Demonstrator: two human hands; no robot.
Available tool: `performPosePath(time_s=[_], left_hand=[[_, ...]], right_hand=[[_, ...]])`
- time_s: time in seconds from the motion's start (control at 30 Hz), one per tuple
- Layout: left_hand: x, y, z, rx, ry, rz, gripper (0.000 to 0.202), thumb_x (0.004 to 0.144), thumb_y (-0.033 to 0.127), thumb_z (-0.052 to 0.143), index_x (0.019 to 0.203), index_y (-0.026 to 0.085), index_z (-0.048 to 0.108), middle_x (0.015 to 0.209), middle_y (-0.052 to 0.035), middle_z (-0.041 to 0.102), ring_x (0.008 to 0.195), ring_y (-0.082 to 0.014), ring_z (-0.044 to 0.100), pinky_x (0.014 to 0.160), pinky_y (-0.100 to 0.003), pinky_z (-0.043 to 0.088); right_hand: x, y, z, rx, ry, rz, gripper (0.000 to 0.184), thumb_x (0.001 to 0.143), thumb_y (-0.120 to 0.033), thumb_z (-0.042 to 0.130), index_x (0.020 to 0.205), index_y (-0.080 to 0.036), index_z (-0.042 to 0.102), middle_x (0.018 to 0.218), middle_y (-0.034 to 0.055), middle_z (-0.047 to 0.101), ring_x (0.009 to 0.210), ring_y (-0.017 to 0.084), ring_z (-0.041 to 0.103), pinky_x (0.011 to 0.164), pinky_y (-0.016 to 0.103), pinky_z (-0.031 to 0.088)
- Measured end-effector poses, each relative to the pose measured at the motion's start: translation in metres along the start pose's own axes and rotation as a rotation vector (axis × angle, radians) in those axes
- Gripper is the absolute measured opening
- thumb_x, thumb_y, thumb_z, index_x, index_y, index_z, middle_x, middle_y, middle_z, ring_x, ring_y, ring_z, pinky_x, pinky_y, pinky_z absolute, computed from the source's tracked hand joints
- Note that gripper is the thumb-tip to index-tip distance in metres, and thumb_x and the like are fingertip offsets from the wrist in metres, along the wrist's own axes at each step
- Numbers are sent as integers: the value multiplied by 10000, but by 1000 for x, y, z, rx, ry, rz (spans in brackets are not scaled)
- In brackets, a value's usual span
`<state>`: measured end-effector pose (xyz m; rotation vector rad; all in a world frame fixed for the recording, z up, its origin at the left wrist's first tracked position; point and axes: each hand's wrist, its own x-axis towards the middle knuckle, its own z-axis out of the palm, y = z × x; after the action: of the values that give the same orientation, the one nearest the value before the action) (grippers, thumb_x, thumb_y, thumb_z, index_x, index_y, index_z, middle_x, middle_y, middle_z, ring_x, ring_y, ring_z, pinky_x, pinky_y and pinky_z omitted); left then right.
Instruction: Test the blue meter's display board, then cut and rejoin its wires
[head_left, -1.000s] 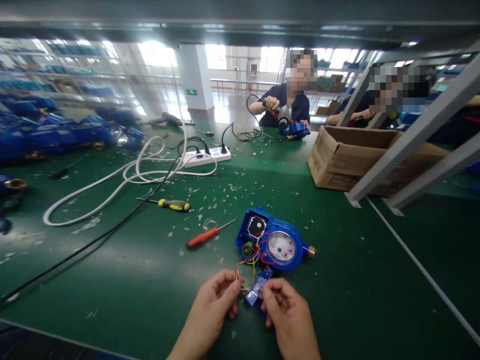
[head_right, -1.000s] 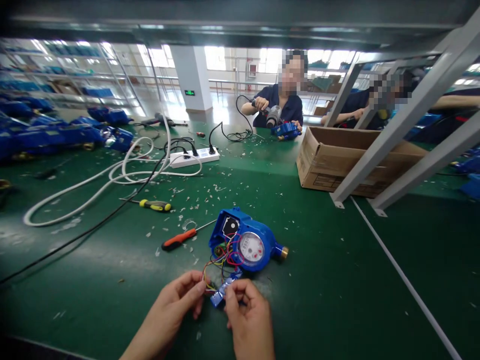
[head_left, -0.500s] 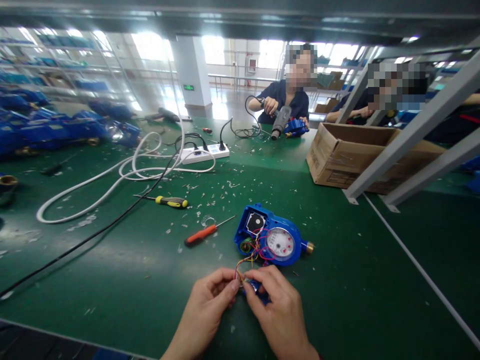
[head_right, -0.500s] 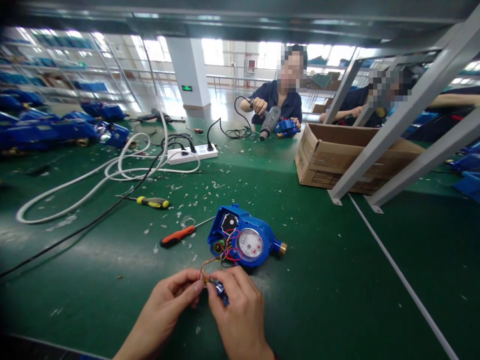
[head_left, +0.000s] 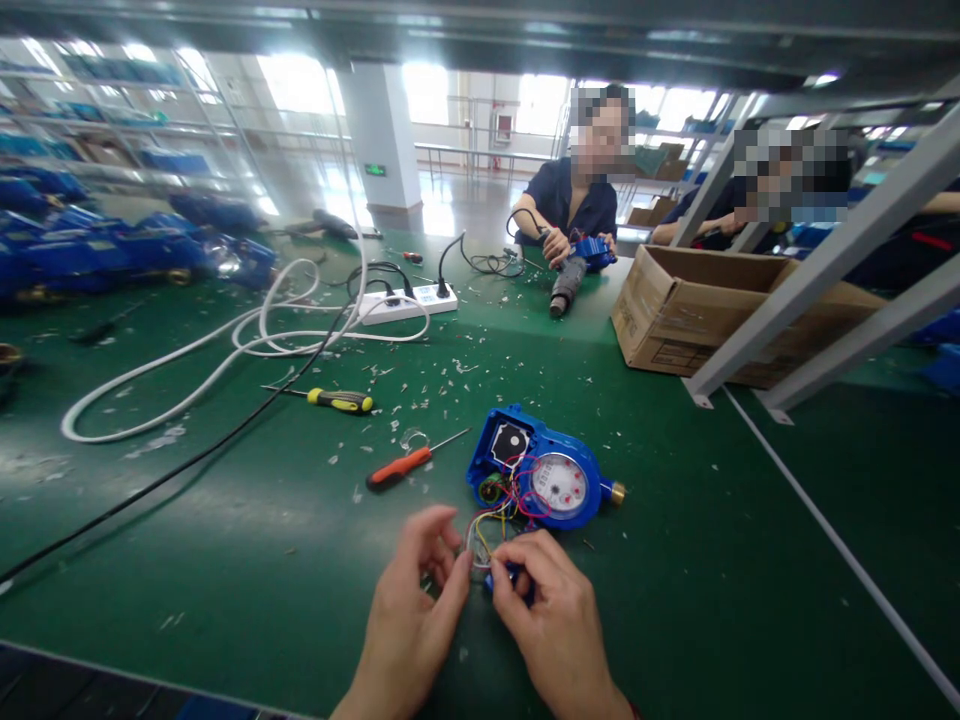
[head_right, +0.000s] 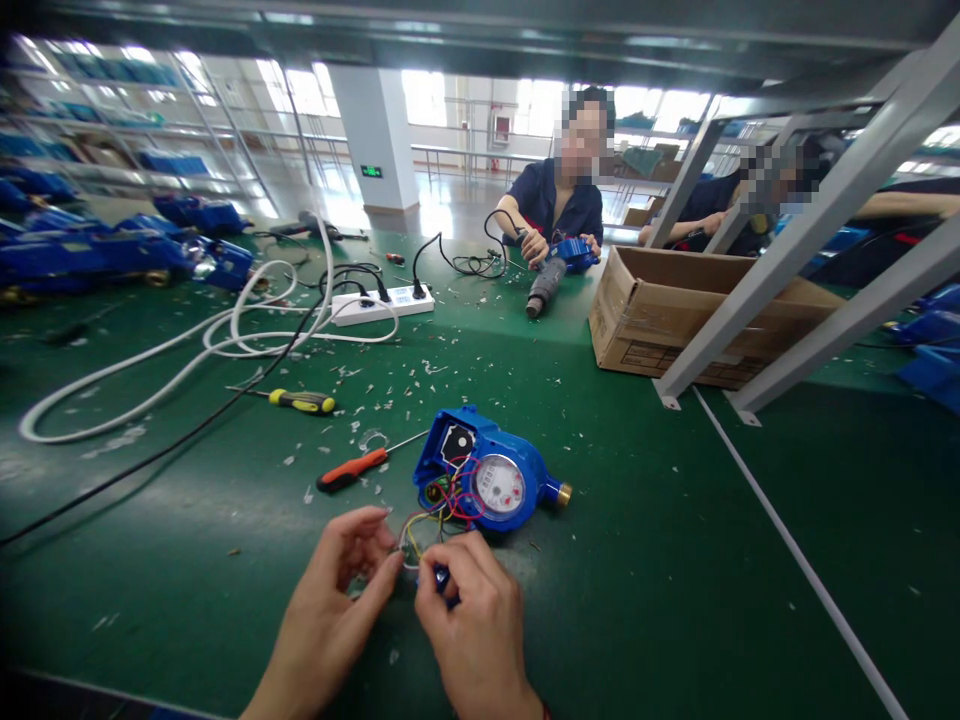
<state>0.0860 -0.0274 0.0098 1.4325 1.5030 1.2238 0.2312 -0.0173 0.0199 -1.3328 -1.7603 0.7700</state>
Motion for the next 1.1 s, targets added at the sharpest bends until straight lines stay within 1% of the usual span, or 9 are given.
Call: performPosePath(time_s=[0.07, 0.1, 0.23, 0.37, 0.5, 0.67, 0.87, 1.0, 1.1], left_hand=[[-1, 1, -2, 173, 15, 184, 243, 845, 211, 503, 1080, 241, 451, 814, 18, 494, 667, -96, 508, 641, -226, 433], [-1, 1, -2, 226, 9, 220, 202, 847, 206, 500, 1044, 233, 465, 785, 23, 480, 648, -95, 496, 626, -223, 429], [-2, 5, 0, 291, 1, 181, 61, 855, 220, 488, 913, 206, 475, 726, 25, 461, 611, -101, 484, 577, -222, 421], [-5, 6, 5, 271, -61, 194, 103, 850, 222, 496, 947, 210, 526, 814, 6, 496, 576, -87, 480, 554, -218, 421], [-2, 9, 6, 158, -94, 27, 142, 836, 275, 518, 943, 205, 579, 838, -11, 539, 620, -106, 518, 578, -220, 426], [6, 11, 3, -92, -203, -206, 199, 785, 365, 574, 788, 171, 619, 767, -17, 555, 645, -122, 509, 589, -215, 410], [3, 10, 5, -410, -108, -396, 232, 703, 366, 679, 740, 155, 593, 701, 11, 578, 675, -106, 518, 619, -172, 407], [-1, 11, 5, -454, -78, -479, 284, 690, 404, 693, 733, 143, 589, 630, 35, 561, 563, -64, 454, 515, -136, 357], [-1, 11, 4, -449, -77, -468, 277, 699, 397, 689, 738, 139, 596, 617, 38, 561, 532, -55, 438, 499, -134, 350]], right_hand=[[-1, 0, 0, 12, -2, -2, 133, 798, -146, 513, 775, -199, 632, 740, 5, 586, 547, 117, 516, 534, 231, 408], [-1, 0, 0, 15, -2, -1, 135, 799, -145, 512, 778, -199, 634, 738, 5, 587, 545, 117, 516, 536, 232, 410], [-2, 1, 0, 22, -2, 5, 146, 797, -139, 511, 807, -200, 644, 754, 8, 597, 553, 119, 527, 539, 231, 419], [-2, 0, 1, 33, 10, -18, 154, 791, -131, 515, 812, -198, 652, 758, 11, 609, 555, 115, 540, 535, 224, 426], [-1, -1, 0, 8, 39, -19, 144, 784, -130, 516, 793, -197, 643, 734, 9, 600, 561, 120, 543, 538, 228, 424], [-2, -2, 1, -27, 61, -21, 120, 781, -139, 508, 764, -194, 613, 690, 0, 563, 541, 123, 516, 527, 238, 406], [-2, 1, 4, -79, 82, -18, 98, 795, -145, 512, 841, -198, 580, 733, 5, 580, 563, 135, 533, 554, 254, 416], [-5, 4, 5, -103, 46, -105, 131, 829, -137, 476, 863, -207, 581, 760, 22, 586, 620, 153, 551, 575, 260, 433], [-5, 2, 4, -93, 3, -116, 159, 823, -124, 482, 857, -220, 604, 797, 32, 588, 689, 166, 571, 591, 254, 449]])
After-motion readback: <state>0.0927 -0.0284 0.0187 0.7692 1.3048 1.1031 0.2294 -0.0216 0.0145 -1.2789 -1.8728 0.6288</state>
